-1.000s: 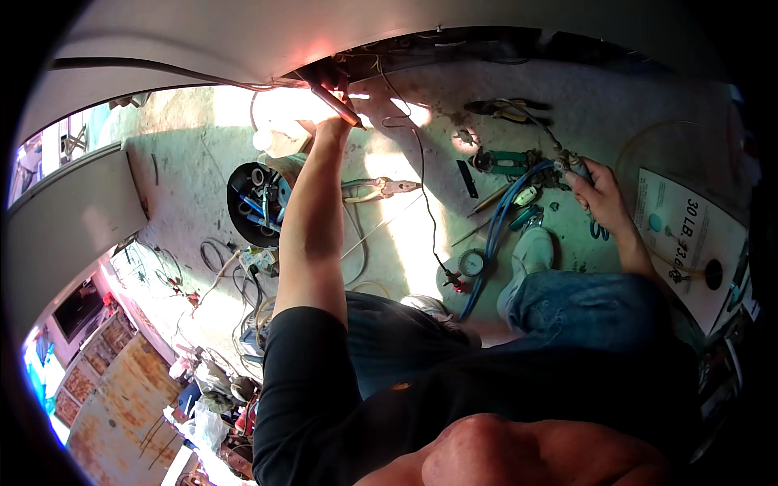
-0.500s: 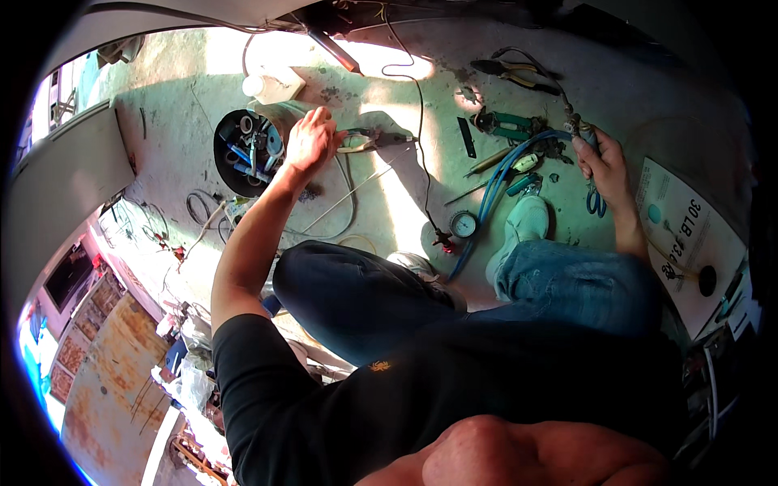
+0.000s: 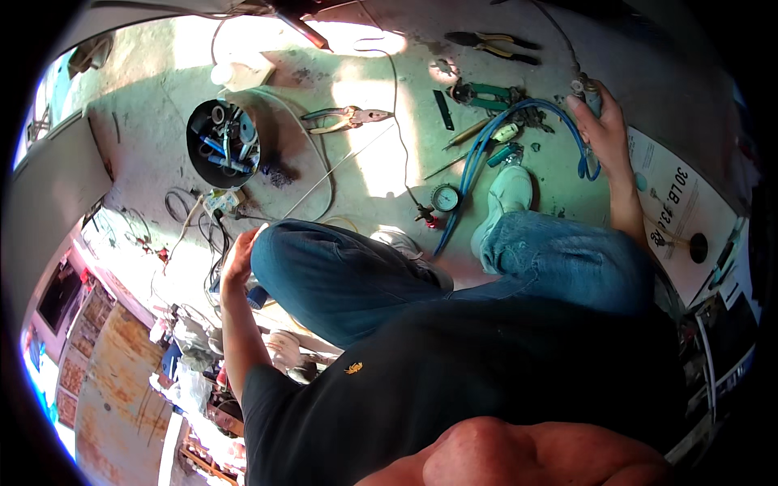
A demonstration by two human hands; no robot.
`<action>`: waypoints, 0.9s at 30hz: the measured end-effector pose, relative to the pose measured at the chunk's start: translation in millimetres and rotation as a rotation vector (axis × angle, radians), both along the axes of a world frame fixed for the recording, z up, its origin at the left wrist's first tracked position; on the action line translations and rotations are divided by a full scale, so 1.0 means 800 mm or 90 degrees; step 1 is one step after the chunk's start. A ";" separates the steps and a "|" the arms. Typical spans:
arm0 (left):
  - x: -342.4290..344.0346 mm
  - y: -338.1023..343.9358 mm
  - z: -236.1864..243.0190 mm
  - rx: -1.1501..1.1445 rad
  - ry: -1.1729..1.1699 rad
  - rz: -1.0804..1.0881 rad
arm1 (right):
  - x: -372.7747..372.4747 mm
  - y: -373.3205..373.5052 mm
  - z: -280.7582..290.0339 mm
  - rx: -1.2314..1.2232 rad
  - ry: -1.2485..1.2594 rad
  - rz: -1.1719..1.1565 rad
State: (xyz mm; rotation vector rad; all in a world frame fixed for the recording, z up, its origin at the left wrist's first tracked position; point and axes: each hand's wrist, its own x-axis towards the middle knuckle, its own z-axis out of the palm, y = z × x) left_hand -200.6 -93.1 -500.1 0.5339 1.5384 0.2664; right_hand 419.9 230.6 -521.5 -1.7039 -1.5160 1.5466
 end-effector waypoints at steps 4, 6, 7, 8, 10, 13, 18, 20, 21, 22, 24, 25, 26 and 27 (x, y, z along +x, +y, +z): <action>0.028 0.064 0.002 -0.040 0.133 -0.013 | 0.021 -0.011 0.005 0.029 -0.016 0.001; 0.053 0.132 0.003 0.122 0.163 -0.157 | 0.032 -0.017 0.014 0.065 -0.009 -0.015; 0.103 0.170 -0.002 0.180 0.156 -0.209 | 0.038 -0.024 0.019 0.090 -0.005 -0.028; 0.180 0.209 0.008 0.144 0.192 -0.266 | 0.044 -0.032 0.026 0.118 -0.006 -0.040; 0.296 0.240 -0.016 0.383 0.162 -0.518 | 0.048 -0.047 0.035 0.124 -0.005 -0.077; 0.456 0.236 -0.078 0.512 0.197 -0.622 | 0.042 -0.063 0.052 0.130 0.006 -0.086; 0.577 0.241 -0.225 0.550 0.347 -0.774 | 0.066 -0.106 0.080 0.251 -0.073 -0.067; 0.580 0.227 -0.258 0.638 0.391 -0.784 | 0.076 -0.132 0.079 0.244 -0.027 -0.090; 0.577 0.223 -0.265 0.683 0.410 -0.794 | 0.085 -0.141 0.079 0.212 0.027 -0.107; 0.581 0.225 -0.264 0.644 0.381 -0.787 | 0.095 -0.150 0.080 0.205 0.005 -0.109; 0.584 0.230 -0.254 0.598 0.322 -0.785 | 0.107 -0.161 0.081 0.179 -0.001 -0.129; 0.585 0.234 -0.239 0.518 0.289 -0.774 | 0.110 -0.164 0.081 0.157 0.014 -0.142; 0.582 0.229 -0.242 0.537 0.293 -0.729 | 0.111 -0.167 0.082 0.135 0.030 -0.158; 0.576 0.223 -0.246 0.555 0.297 -0.684 | 0.112 -0.167 0.081 0.116 0.048 -0.148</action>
